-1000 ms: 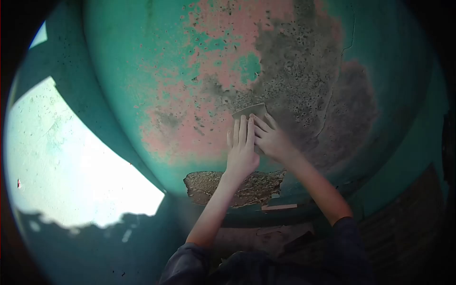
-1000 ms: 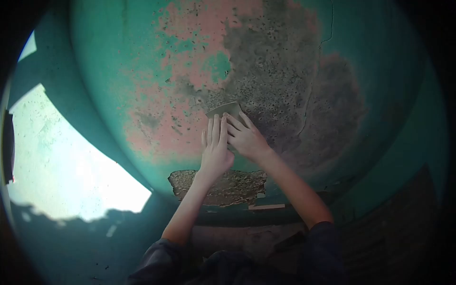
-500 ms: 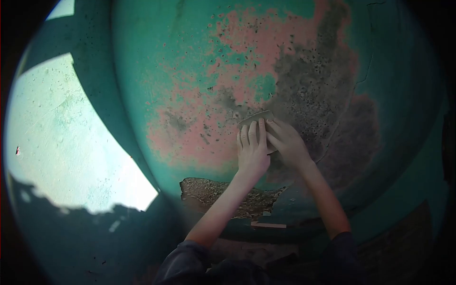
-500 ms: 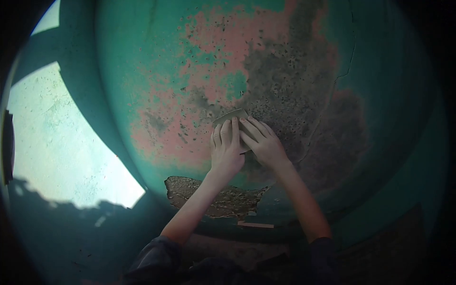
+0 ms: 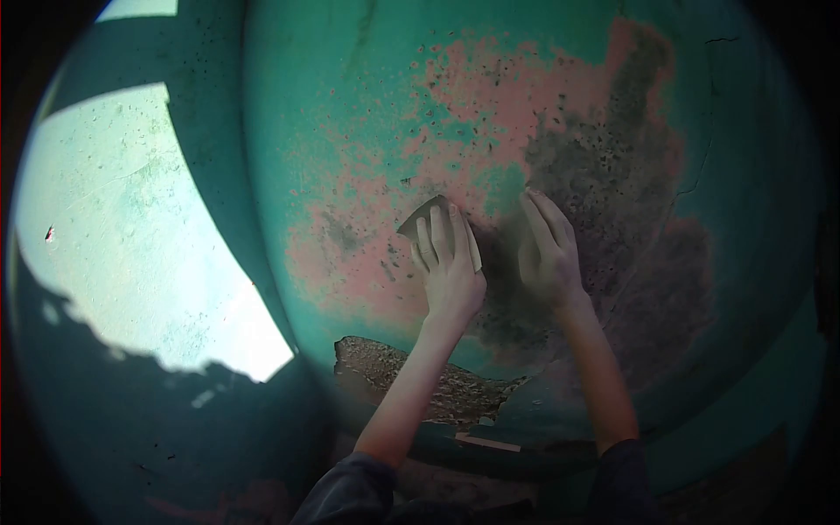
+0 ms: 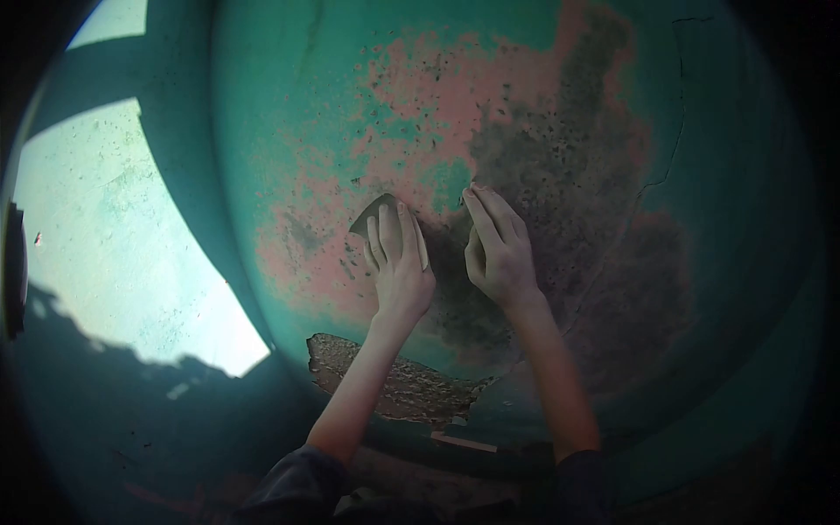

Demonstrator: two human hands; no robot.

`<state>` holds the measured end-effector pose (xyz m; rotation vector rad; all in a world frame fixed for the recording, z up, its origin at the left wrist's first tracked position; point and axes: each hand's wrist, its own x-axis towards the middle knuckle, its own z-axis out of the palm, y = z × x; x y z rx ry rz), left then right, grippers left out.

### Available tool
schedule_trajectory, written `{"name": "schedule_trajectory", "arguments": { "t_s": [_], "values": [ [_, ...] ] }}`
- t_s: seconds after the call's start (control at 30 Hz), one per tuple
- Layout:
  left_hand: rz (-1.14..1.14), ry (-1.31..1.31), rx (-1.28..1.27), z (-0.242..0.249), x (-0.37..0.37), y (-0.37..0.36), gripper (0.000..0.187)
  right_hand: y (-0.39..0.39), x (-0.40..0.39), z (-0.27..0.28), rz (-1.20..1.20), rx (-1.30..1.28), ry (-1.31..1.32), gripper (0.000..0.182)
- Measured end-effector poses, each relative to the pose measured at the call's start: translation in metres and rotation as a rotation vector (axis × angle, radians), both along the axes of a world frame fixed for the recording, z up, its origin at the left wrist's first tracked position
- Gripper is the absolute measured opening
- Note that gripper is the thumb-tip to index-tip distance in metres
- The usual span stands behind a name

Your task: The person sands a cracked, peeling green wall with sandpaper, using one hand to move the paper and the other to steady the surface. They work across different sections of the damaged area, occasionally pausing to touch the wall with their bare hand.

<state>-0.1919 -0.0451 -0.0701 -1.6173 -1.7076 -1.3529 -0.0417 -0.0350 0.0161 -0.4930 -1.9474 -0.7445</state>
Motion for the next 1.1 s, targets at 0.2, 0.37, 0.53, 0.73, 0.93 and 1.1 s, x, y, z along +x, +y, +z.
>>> {"name": "schedule_trajectory", "arguments": {
  "t_s": [0.2, 0.37, 0.53, 0.73, 0.93, 1.1],
  "values": [
    [-0.198, -0.072, -0.062, -0.036, 0.005, -0.001, 0.067, 0.023, -0.022, -0.023, -0.056, 0.102, 0.065, 0.052],
    [-0.13, -0.043, 0.014, 0.016, -0.027, 0.009, 0.069, 0.029, -0.029, -0.033, -0.115, 0.136, 0.134, 0.049],
    [-0.205, 0.108, -0.131, -0.026, -0.022, -0.003, 0.067, 0.033, -0.035, -0.039, -0.187, 0.222, 0.174, 0.046],
    [-0.23, 0.017, 0.04, 0.015, -0.041, 0.009, 0.072, 0.036, -0.038, -0.045, -0.208, 0.258, 0.199, 0.046],
    [-0.297, 0.087, -0.029, 0.003, -0.056, 0.014, 0.07, 0.033, -0.037, -0.045, -0.245, 0.261, 0.188, 0.044],
    [-0.414, -0.061, 0.127, 0.012, -0.067, 0.02, 0.065, 0.033, -0.037, -0.045, -0.217, 0.28, 0.187, 0.045]
  ]
}}
